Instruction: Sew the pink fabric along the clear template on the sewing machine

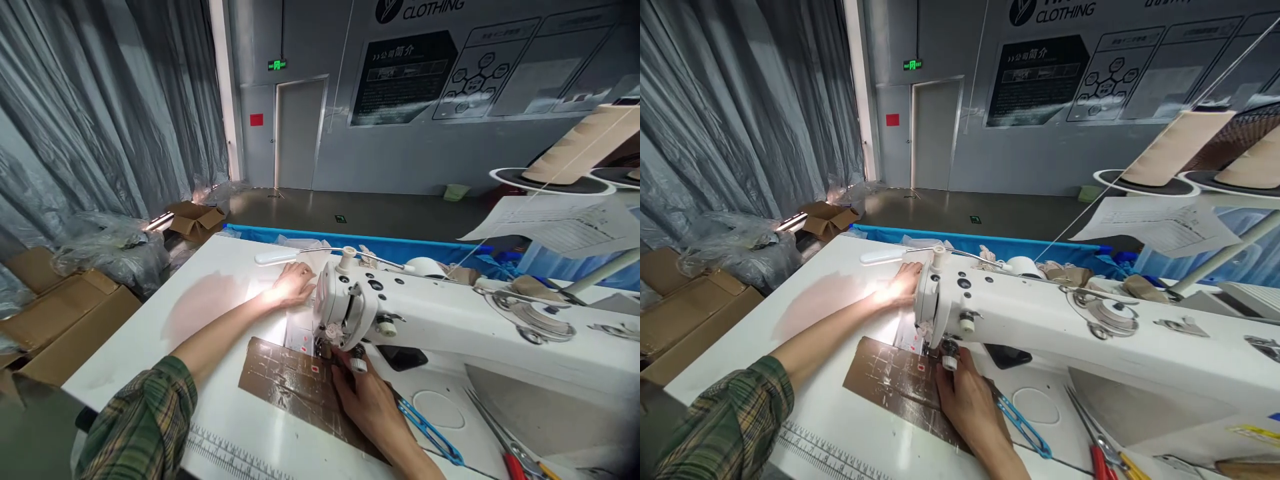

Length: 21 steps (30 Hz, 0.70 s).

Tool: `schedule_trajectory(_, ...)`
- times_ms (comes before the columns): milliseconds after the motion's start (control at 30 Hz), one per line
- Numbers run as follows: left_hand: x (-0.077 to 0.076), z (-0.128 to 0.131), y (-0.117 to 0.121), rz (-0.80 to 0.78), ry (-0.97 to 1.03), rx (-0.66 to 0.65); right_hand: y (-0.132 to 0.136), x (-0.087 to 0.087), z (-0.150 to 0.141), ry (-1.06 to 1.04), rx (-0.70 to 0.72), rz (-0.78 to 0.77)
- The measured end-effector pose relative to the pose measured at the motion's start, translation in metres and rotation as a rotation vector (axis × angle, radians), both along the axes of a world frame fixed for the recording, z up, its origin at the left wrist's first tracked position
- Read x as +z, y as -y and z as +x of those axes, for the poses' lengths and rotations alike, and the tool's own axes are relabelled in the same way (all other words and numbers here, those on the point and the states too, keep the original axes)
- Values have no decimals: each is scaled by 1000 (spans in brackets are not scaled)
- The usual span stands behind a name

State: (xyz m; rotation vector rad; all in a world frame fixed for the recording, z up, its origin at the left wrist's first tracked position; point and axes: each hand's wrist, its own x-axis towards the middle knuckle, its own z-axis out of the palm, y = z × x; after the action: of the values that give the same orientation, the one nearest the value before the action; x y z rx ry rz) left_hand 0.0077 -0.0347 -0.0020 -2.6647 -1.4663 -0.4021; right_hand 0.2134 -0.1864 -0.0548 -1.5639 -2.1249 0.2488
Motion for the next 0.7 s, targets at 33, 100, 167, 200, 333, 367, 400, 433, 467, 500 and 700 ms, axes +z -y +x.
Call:
schedule_trajectory(33, -1, -2, 11, 11, 0, -19, 0, 1, 0, 9, 2, 3)
schedule_trajectory(100, -4, -7, 34, 29, 0, -53, -1, 0, -1, 25, 16, 6)
schedule_trajectory(167, -7, -16, 60, 37, -1, -82, -2, -1, -1, 35, 32, 5)
schedule_trajectory(200, -9, -22, 73, 41, 1, -94, -3, -2, -1, 39, 38, 0)
schedule_trajectory(333, -13, -66, 119, 91, 96, -73, -6, -5, -2, 72, 48, -7)
schedule_trajectory(367, -12, -81, 128, 99, 143, -38, -6, -6, -2, 79, 51, -3)
schedule_trajectory(400, -11, -97, 136, 92, 194, 16, -7, -6, -2, 82, 54, 3)
schedule_trajectory(433, -9, -113, 143, 70, 242, 82, -8, -6, -2, 83, 55, 10)
schedule_trajectory(467, -8, -130, 149, 41, 290, 160, -9, -6, -3, 82, 55, 15)
schedule_trajectory(500, -7, -146, 154, 15, 339, 247, -10, -7, -3, 80, 56, 20)
schedule_trajectory(700, -16, -206, 175, -57, 429, 471, -18, -15, -1, 60, 54, 11)
